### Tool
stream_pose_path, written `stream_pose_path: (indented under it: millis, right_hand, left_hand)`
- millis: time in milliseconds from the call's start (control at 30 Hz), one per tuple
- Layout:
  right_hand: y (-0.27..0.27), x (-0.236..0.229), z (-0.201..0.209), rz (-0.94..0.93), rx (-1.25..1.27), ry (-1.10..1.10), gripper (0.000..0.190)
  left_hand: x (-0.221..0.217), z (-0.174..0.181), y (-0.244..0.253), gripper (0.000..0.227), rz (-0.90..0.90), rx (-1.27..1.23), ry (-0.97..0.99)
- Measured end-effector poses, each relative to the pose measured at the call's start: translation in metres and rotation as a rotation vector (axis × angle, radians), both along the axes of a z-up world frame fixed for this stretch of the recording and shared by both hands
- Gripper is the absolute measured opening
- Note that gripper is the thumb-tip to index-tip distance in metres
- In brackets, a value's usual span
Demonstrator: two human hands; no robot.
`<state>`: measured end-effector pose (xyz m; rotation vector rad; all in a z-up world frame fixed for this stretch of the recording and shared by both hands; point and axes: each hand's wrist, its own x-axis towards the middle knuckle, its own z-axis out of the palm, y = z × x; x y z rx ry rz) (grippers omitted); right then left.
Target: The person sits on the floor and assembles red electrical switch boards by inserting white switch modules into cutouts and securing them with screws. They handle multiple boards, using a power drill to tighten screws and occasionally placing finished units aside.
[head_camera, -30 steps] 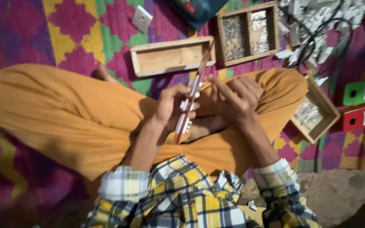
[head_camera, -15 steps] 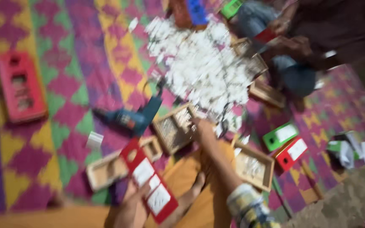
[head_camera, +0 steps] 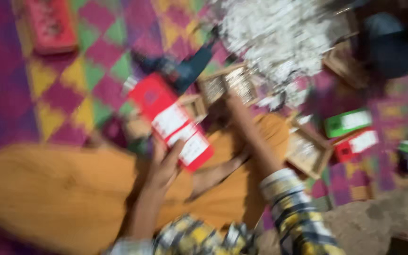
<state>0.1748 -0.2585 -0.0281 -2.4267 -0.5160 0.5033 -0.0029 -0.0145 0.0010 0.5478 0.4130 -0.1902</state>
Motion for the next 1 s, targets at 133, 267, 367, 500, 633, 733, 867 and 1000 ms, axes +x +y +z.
stream_pose_path:
  millis: [133, 267, 367, 500, 633, 733, 867, 1000]
  right_hand:
    - [0.025, -0.026, 0.047, -0.353, 0.268, -0.060, 0.013]
    - [0.047, -0.085, 0.082, -0.435, 0.530, 0.252, 0.010]
    - [0.070, -0.112, 0.093, -0.398, 0.604, 0.305, 0.014]
    - [0.088, -0.111, 0.109, -0.418, 0.548, 0.305, 0.016]
    - [0.090, -0.102, 0.120, -0.398, 0.426, 0.282, 0.014]
    - [0.091, -0.097, 0.120, -0.365, 0.494, 0.354, 0.013]
    - [0.095, -0.097, 0.109, -0.377, 0.405, 0.286, 0.014]
    - [0.068, -0.071, 0.083, -0.311, 0.201, 0.017, 0.014]
  left_hand:
    - [0.006, 0.020, 0.006, 0.078, 0.107, 0.400, -0.242]
    - [0.001, 0.010, 0.005, 0.064, 0.108, 0.597, -0.281]
    - [-0.002, 0.005, 0.003, 0.061, 0.114, 0.751, -0.329]
    - [0.005, 0.009, -0.003, 0.061, 0.126, 0.856, -0.345]
    - [0.002, 0.008, -0.002, 0.060, 0.123, 0.881, -0.349]
    - [0.000, 0.007, -0.004, 0.061, 0.117, 0.899, -0.352]
    - [0.004, 0.012, -0.003, 0.061, 0.139, 0.879, -0.354]
    - [0.008, 0.012, -0.003, 0.069, 0.167, 0.765, -0.324]
